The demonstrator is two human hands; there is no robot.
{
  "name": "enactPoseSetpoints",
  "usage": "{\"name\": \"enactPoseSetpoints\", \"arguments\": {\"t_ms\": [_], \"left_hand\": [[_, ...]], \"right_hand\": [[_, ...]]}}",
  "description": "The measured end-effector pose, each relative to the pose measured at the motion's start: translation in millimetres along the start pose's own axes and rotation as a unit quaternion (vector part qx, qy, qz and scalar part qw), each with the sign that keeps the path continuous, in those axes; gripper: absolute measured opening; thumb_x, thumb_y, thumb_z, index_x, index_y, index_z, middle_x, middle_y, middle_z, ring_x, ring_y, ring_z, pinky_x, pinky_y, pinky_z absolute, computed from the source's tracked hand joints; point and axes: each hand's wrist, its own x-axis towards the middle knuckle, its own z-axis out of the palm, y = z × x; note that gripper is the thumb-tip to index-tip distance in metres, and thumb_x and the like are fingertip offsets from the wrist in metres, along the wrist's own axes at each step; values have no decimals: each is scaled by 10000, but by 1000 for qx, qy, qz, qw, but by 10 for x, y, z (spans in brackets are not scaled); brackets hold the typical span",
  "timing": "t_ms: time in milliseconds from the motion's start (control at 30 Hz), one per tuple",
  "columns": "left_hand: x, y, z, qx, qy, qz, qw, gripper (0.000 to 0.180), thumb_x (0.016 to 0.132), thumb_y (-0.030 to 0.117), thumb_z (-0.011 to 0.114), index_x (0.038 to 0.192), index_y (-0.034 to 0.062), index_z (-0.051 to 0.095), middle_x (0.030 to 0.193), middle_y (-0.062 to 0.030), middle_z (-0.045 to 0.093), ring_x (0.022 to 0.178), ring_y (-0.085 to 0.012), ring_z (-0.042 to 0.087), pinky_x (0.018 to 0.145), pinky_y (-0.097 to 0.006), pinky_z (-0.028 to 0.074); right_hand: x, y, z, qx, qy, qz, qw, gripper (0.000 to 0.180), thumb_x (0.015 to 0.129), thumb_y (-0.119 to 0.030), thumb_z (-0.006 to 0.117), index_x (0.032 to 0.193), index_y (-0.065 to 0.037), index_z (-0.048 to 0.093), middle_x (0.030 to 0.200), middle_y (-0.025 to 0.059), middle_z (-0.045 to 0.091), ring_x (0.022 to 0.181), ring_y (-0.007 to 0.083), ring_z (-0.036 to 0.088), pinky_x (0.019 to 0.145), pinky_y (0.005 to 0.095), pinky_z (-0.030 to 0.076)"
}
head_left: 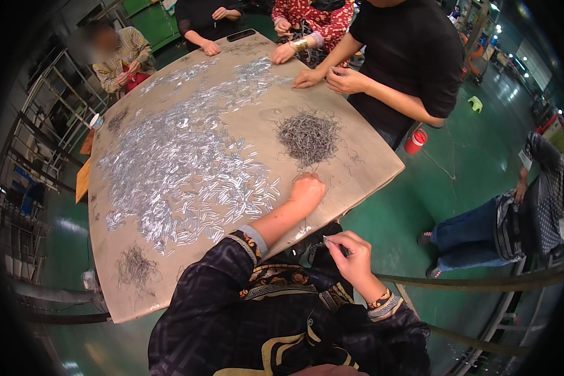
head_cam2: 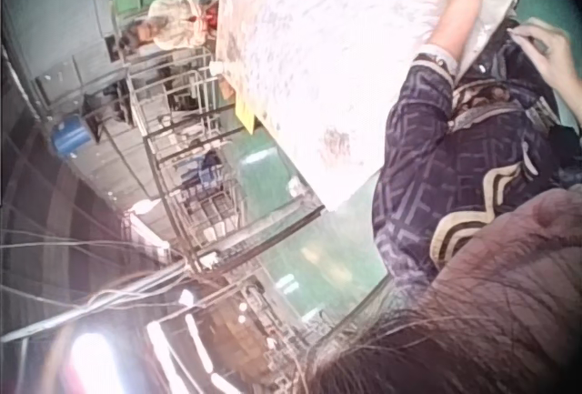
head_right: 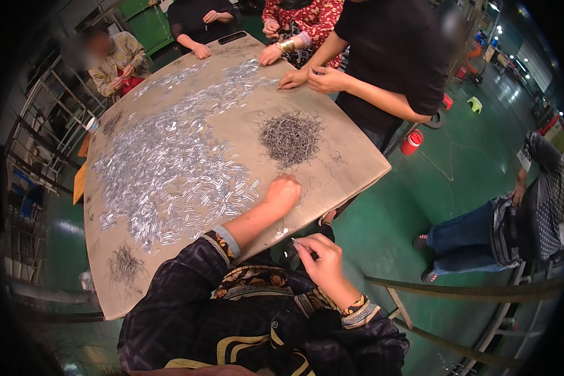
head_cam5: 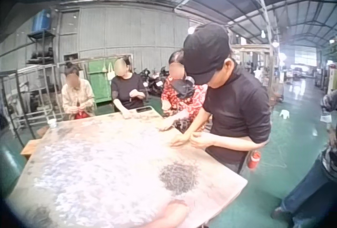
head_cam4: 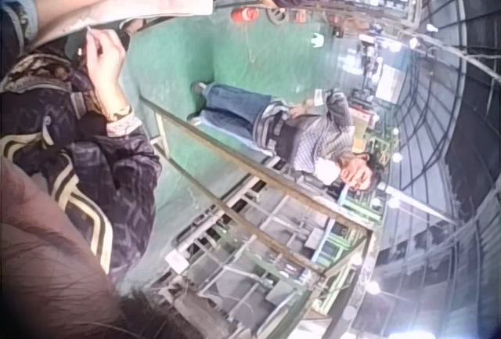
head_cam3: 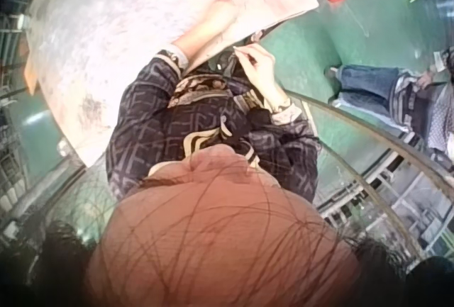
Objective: The person sits at a large table and repeatedly picks up small metallic pieces and dark wire-like items, joining them by hand. They occasionally lift the assembled chain to inspect it before continuing the repetitive assembly process.
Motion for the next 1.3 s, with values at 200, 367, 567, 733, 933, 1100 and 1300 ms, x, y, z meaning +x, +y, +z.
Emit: {"name": "enactPoseSetpoints", "arguments": {"t_ms": [200, 367, 567, 733, 933, 1100, 1300], "left_hand": [[99, 82, 50, 45, 11, 1, 999, 135, 696, 120, 605, 667, 29, 702, 713, -143, 657, 673, -275, 670, 604, -358, 556], [38, -132, 36, -46, -1, -61, 997, 112, 722, 78, 591, 695, 31, 688, 742, -158, 676, 692, -280, 681, 596, -352, 547], [-331, -125, -825, -572, -78, -144, 803, 33, 794, -20, 619, 808, 9, 621, 795, -42, 680, 701, -96, 639, 616, -238, 498], [-831, 90, -1305, -743, -116, -125, 647, 43, 856, -10, 639, 872, 21, 614, 794, 40, 624, 708, -9, 561, 629, -174, 451], [-980, 203, -1255, -715, -111, -149, 674, 45, 865, 13, 656, 870, 30, 615, 778, 67, 591, 675, 20, 510, 579, -154, 401], [-1018, 326, -1219, -662, -20, -152, 734, 68, 858, 40, 659, 833, 32, 596, 671, 87, 535, 575, 25, 432, 496, -167, 349], [-1127, 371, -1151, -645, -20, -189, 741, 79, 858, 56, 656, 845, 32, 582, 718, 60, 555, 601, 14, 437, 516, -172, 349]], "right_hand": [[15, -7, -40, -9, 2, 3, 1000, 93, 786, 22, 698, 878, 15, 704, 766, 83, 655, 620, 143, 612, 573, 256, 483], [39, -37, -39, -12, 3, -3, 1000, 87, 793, 20, 692, 879, 17, 701, 765, 83, 653, 622, 144, 615, 578, 255, 487], [43, -4, -23, 4, 10, 13, 1000, 91, 793, 22, 693, 884, 22, 692, 760, 82, 645, 626, 145, 617, 582, 256, 490], [51, -6, -3, 0, 3, 1, 1000, 95, 794, 22, 694, 889, 23, 688, 765, 86, 647, 638, 156, 627, 573, 257, 491], [39, -51, 15, 3, -15, 10, 1000, 85, 799, 19, 691, 883, 16, 685, 774, 95, 651, 651, 189, 640, 560, 274, 497], [31, -41, 31, -6, -12, -1, 1000, 78, 795, 15, 695, 872, 10, 684, 784, 105, 655, 670, 228, 649, 561, 298, 507], [15, -28, 46, -33, -16, -33, 999, 108, 768, 22, 711, 871, 2, 688, 791, 113, 657, 685, 264, 647, 611, 330, 512]]}}
